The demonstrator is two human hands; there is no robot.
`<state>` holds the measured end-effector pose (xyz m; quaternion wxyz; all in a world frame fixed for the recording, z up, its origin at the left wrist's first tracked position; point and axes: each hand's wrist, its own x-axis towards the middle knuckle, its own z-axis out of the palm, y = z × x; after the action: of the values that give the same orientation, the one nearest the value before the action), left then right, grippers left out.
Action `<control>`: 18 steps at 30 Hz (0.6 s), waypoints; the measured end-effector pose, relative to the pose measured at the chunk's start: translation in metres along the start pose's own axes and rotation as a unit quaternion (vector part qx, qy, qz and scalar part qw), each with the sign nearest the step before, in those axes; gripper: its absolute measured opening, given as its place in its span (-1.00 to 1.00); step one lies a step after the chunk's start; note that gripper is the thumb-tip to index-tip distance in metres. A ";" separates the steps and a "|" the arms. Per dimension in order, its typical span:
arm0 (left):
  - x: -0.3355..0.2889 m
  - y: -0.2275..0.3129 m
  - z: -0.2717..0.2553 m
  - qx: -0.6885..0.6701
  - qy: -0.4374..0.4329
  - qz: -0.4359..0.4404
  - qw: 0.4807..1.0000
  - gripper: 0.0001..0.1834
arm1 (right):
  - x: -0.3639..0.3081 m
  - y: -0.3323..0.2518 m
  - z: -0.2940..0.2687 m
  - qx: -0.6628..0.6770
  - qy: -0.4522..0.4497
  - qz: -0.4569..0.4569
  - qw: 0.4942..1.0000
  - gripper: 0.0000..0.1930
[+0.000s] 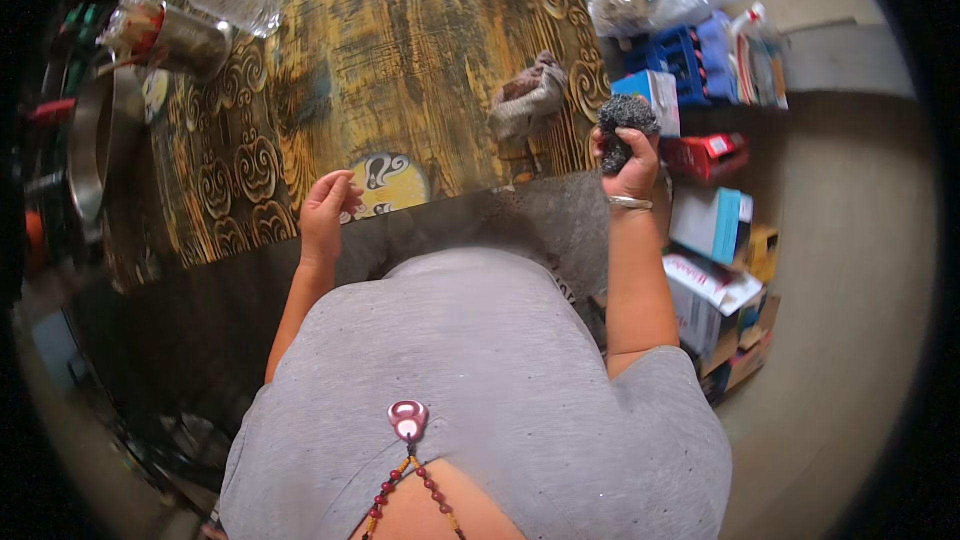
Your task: The person applies a dark substance to the edge of a decorated wooden table by hand, rubbing it into the side and corner, then wipes the area with a cloth.
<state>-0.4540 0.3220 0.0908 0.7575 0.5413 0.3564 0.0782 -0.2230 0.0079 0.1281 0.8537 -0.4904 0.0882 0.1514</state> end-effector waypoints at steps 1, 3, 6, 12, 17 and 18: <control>0.002 0.005 -0.003 -0.003 -0.026 0.005 1.000 -0.80 | -0.014 0.008 -0.008 0.015 0.048 0.008 0.999 -0.53; 0.005 0.012 -0.009 0.014 -0.069 0.002 0.998 -0.79 | -0.042 0.026 -0.019 0.025 0.138 -0.003 0.990 -0.60; 0.007 0.012 -0.021 0.032 -0.096 0.016 0.995 -0.79 | -0.073 0.050 -0.024 0.019 0.259 -0.010 0.966 -0.64; 0.000 0.014 0.006 0.137 -0.164 0.001 0.977 -0.82 | -0.100 0.072 -0.027 -0.038 0.323 0.087 0.941 -0.54; 0.009 0.025 0.097 0.405 -0.233 0.199 0.862 -0.63 | -0.094 0.073 -0.053 0.048 0.340 0.097 0.934 -0.41; 0.011 0.031 0.119 0.479 -0.234 0.270 0.802 -0.57 | -0.091 0.072 -0.062 0.049 0.307 0.106 0.944 -0.42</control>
<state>-0.3631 0.2487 0.1324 0.4103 0.9115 0.0003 -0.0300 -0.3338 -0.0269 0.0659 0.7873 -0.4581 0.4052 0.0786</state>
